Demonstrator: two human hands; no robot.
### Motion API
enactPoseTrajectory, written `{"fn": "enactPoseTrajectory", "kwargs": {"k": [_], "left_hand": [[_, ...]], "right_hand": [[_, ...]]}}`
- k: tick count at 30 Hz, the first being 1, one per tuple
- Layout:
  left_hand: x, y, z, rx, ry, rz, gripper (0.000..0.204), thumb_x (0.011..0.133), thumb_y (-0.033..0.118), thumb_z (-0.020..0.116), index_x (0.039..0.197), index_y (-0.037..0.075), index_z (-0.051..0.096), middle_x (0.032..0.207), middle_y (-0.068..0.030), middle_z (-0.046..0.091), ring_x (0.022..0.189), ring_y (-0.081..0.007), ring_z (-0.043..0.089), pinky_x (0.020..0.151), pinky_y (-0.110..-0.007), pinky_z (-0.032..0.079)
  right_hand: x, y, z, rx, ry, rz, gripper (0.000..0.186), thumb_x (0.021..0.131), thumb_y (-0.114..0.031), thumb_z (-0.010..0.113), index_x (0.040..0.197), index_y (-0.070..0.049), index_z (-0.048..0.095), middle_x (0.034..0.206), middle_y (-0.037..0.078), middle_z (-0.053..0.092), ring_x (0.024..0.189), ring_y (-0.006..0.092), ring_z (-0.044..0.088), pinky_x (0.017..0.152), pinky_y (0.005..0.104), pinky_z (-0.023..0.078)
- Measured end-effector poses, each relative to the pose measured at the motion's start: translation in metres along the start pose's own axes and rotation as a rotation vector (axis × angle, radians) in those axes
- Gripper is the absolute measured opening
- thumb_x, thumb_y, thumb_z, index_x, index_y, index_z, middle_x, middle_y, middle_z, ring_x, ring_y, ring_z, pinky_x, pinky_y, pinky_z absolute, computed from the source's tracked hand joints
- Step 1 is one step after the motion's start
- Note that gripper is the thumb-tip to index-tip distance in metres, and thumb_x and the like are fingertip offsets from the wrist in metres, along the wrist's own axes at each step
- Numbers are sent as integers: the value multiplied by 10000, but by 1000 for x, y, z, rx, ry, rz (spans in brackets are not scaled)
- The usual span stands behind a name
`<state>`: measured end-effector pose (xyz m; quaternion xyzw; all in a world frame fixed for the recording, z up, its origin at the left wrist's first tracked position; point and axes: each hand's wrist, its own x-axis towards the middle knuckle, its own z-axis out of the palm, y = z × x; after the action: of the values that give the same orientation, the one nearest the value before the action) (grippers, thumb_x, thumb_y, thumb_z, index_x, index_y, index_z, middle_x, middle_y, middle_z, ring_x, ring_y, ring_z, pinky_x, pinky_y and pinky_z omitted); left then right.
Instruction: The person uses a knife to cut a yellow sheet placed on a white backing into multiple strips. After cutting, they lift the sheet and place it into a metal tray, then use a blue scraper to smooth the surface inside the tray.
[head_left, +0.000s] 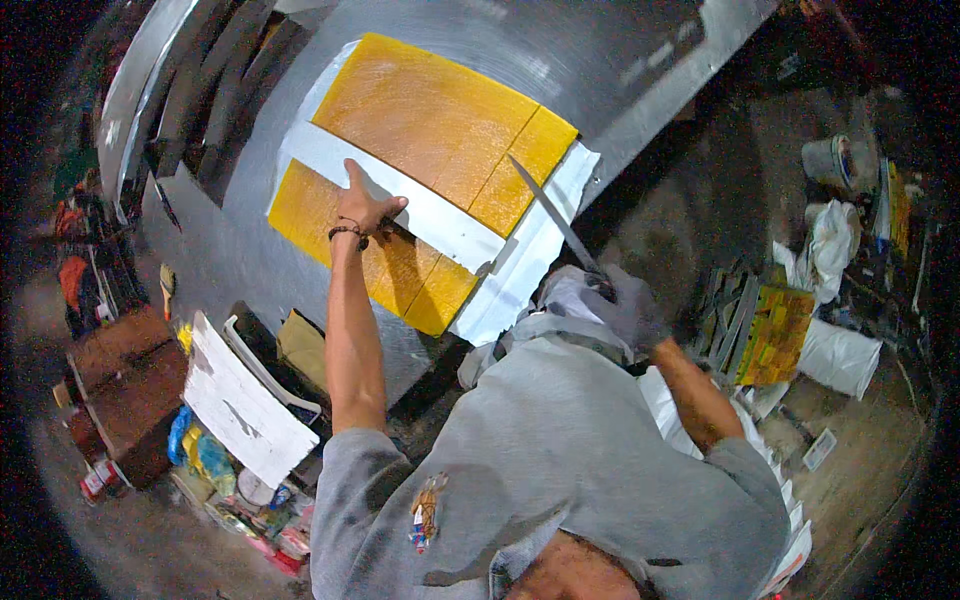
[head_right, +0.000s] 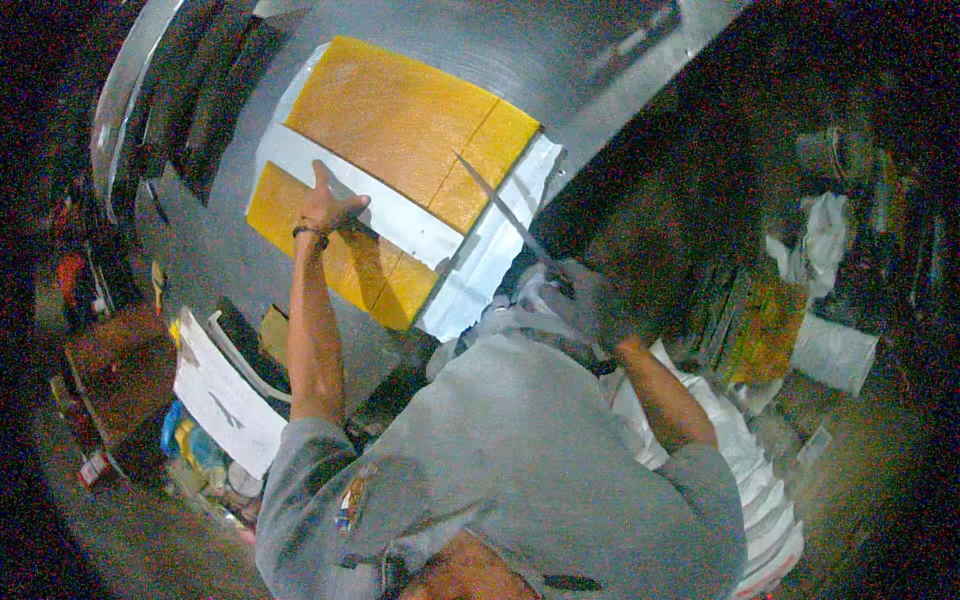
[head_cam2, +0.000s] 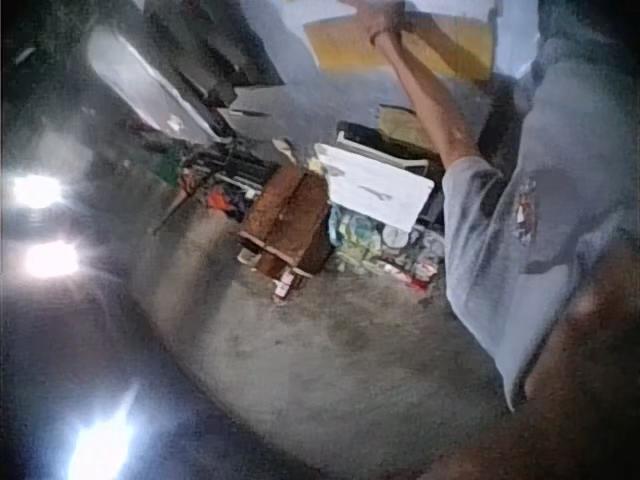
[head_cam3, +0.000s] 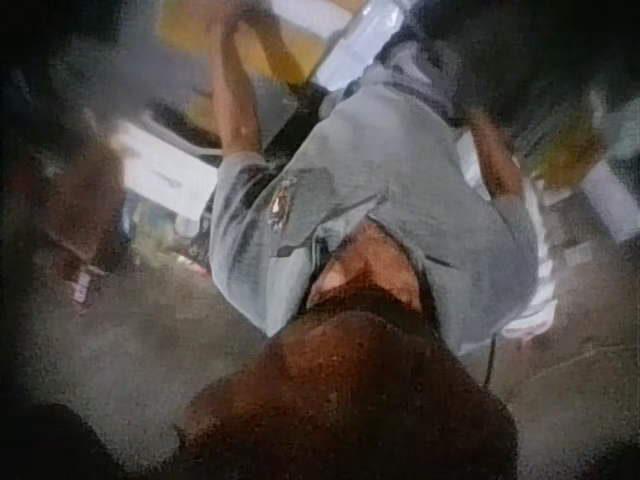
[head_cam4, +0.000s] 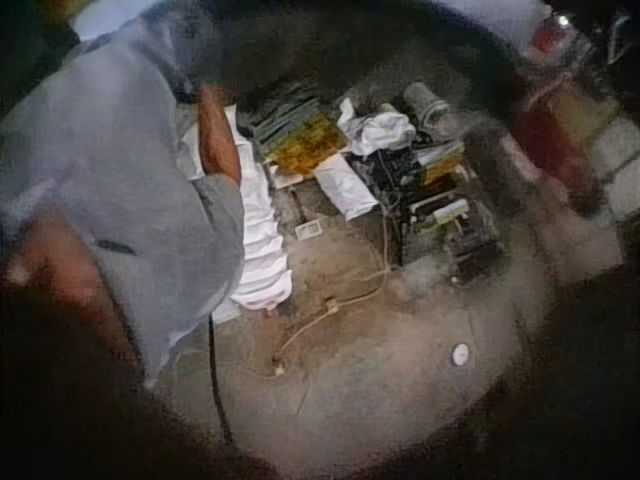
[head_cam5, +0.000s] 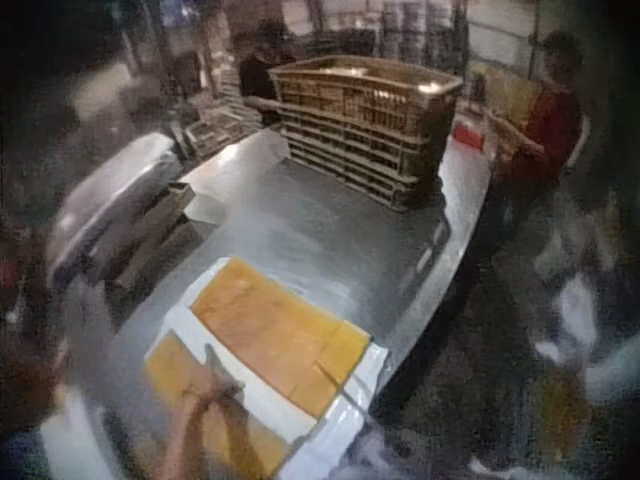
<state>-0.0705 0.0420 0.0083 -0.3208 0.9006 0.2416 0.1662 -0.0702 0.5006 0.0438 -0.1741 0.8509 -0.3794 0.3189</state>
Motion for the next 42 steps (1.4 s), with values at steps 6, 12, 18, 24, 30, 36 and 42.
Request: {"fn": "enactPoseTrajectory", "kwargs": {"k": [6, 12, 18, 24, 30, 36, 42], "left_hand": [[14, -7, 20, -24, 148, -110, 1315, 707, 679, 754, 1568, 24, 7, 1332, -435, 469, 1255, -488, 527, 1061, -480, 447], [3, 39, 16, -107, 182, -376, 1201, 774, 669, 673, 1593, 131, -22, 1467, -495, 191, 1307, -557, 441, 1041, -551, 448], [0, 24, 19, -240, 226, -381, 1174, 786, 588, 680, 1594, 148, -50, 1476, -501, 154, 1313, -563, 429, 1042, -548, 449], [2, 70, 17, -252, 257, -341, 1161, 783, 580, 685, 1597, 141, -18, 1476, -480, 198, 1280, -572, 456, 1021, -558, 461], [19, 103, 17, -268, 239, -345, 1117, 791, 586, 679, 1599, 148, 44, 1434, -431, 302, 1202, -555, 527, 950, -595, 495], [20, 98, 18, -237, 259, -389, 1109, 796, 559, 700, 1598, 138, 60, 1423, -405, 323, 1192, -521, 542, 933, -552, 514], [15, 99, 11, -265, 205, -398, 1118, 789, 534, 727, 1596, 121, 73, 1402, -355, 355, 1222, -452, 539, 940, -484, 518]], "right_hand": [[90, -57, 67, 351, -126, 157, 335, 879, -280, 742, 990, -11, 575, 796, 102, 663, 648, 141, 639, 555, 322, 543], [109, -72, 80, 404, -172, 149, 314, 860, -215, 746, 920, -32, 499, 737, 81, 625, 583, 134, 625, 456, 297, 517], [107, -80, 69, 435, -212, 81, 287, 867, -190, 738, 937, -17, 519, 734, 83, 637, 558, 157, 640, 488, 291, 529], [120, -64, 50, 486, -201, 165, 190, 912, -92, 658, 968, -8, 496, 767, 126, 646, 621, 208, 669, 528, 343, 562], [137, -59, 28, 436, -178, 194, 200, 897, -153, 668, 944, -11, 536, 767, 130, 679, 558, 191, 646, 425, 316, 508], [134, -82, 24, 396, -178, 222, 192, 887, -166, 685, 913, -28, 554, 738, 118, 680, 504, 176, 609, 383, 305, 456], [141, -61, 34, 460, -157, 169, 156, 906, -127, 661, 915, -29, 540, 741, 124, 668, 562, 202, 638, 507, 319, 527]]}}
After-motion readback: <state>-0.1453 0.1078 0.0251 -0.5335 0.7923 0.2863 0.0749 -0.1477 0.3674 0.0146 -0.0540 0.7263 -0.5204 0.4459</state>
